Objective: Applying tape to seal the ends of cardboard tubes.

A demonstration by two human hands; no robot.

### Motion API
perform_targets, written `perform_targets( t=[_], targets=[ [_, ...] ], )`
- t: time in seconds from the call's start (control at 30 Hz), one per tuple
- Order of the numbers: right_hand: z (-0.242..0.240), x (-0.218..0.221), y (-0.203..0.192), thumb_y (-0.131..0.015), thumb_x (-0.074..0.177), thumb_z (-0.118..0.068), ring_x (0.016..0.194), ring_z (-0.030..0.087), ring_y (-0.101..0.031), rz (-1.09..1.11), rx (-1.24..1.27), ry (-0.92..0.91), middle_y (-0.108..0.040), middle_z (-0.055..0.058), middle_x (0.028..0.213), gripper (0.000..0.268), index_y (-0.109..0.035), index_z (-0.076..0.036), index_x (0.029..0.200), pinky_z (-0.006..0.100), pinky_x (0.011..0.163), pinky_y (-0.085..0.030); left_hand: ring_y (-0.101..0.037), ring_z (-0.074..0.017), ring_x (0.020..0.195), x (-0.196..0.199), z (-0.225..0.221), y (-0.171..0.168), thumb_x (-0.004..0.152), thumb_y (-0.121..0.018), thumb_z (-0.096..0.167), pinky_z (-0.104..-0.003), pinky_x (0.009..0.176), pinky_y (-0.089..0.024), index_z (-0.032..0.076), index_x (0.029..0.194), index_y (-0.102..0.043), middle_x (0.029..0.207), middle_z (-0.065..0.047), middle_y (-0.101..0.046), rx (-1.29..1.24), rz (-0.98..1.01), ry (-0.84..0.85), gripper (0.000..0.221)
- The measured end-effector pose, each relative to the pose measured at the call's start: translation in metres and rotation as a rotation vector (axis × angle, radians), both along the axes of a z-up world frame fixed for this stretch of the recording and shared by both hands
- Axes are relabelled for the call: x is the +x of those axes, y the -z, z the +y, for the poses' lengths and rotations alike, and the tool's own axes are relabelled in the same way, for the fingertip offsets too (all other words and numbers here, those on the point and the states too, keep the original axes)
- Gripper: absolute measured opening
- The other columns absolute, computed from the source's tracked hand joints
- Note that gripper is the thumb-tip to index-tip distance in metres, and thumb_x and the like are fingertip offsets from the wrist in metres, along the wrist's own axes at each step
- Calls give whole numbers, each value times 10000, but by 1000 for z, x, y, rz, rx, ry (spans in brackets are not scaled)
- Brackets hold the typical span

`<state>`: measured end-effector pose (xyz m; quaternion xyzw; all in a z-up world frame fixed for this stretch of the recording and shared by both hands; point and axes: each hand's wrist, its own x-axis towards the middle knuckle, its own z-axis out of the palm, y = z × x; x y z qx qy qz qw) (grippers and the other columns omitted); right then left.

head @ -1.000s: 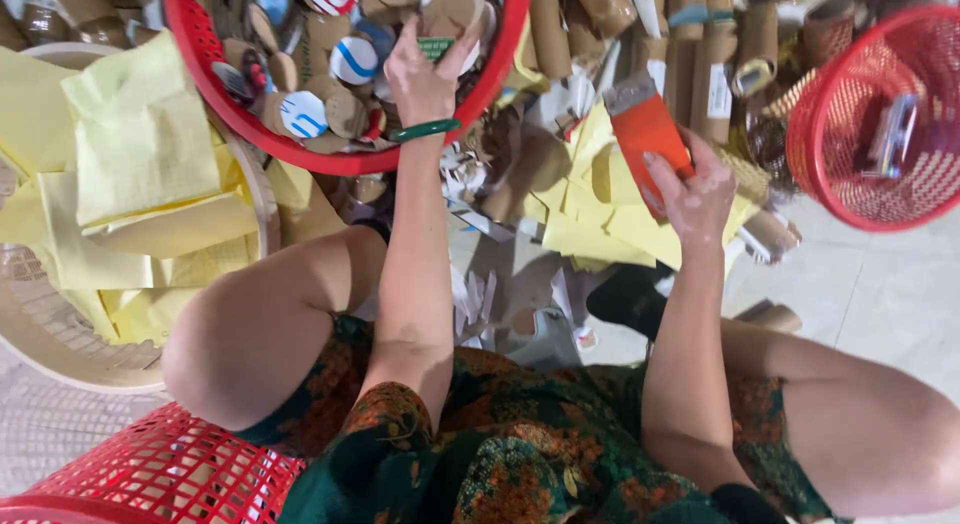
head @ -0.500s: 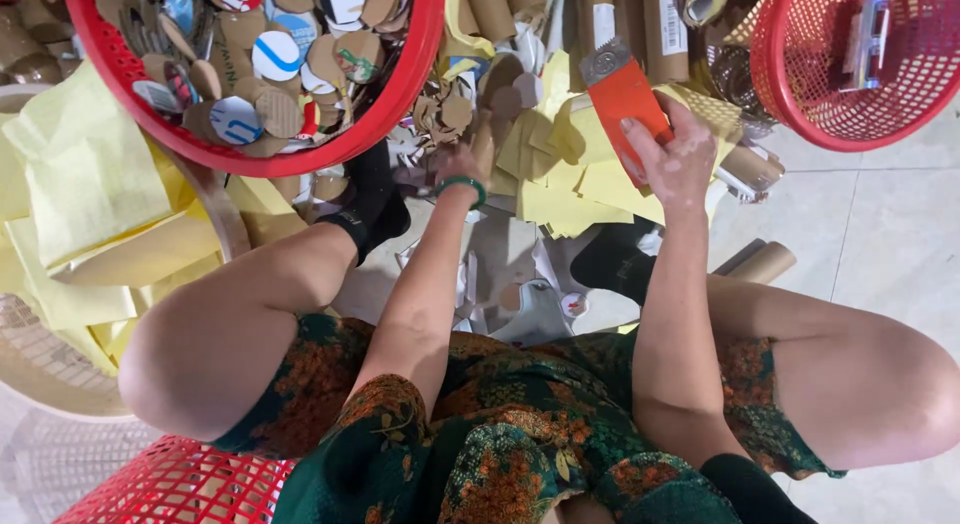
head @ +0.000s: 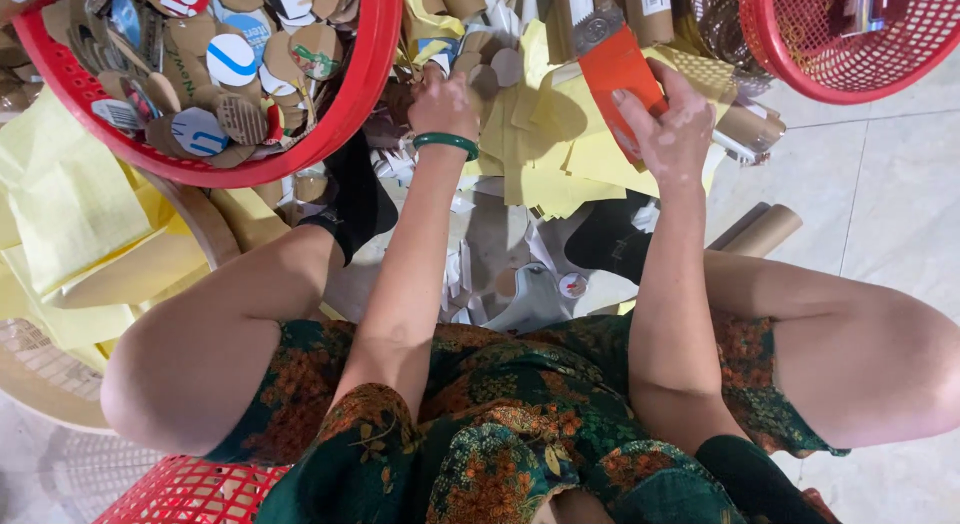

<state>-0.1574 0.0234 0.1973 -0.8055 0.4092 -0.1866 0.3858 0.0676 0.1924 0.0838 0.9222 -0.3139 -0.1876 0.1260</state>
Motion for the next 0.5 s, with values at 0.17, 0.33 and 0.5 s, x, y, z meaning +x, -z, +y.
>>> perform_targets(
  t=[0.17,0.33,0.5],
  targets=[
    [0,-2,-1,-802,916,-300,853,230,-764,-2,58,13,-783,156,1026,488,-699,8,1280,334,790,-582,-577,-440,1164,-25,1,63,800,-785,171,-540,966,-528,127,1267,-572,1256,-183,-551,-89,-198,227,515],
    [-3,-4,4,-813,918,-295,886,257,-759,18,12,23,-777,176,1026,494,-706,20,1284,345,799,-581,-549,-490,1185,-58,-7,55,775,-788,157,-510,921,-557,36,1293,-539,1294,-264,-512,-244,-127,289,587],
    [0,-4,0,-812,934,-305,912,267,-768,-18,-5,-2,-780,183,1063,508,-697,34,1295,352,829,-584,-540,-521,1203,-65,-23,58,789,-797,116,-465,837,-603,94,1299,-554,1354,-204,-522,-240,-99,259,566]
  ],
)
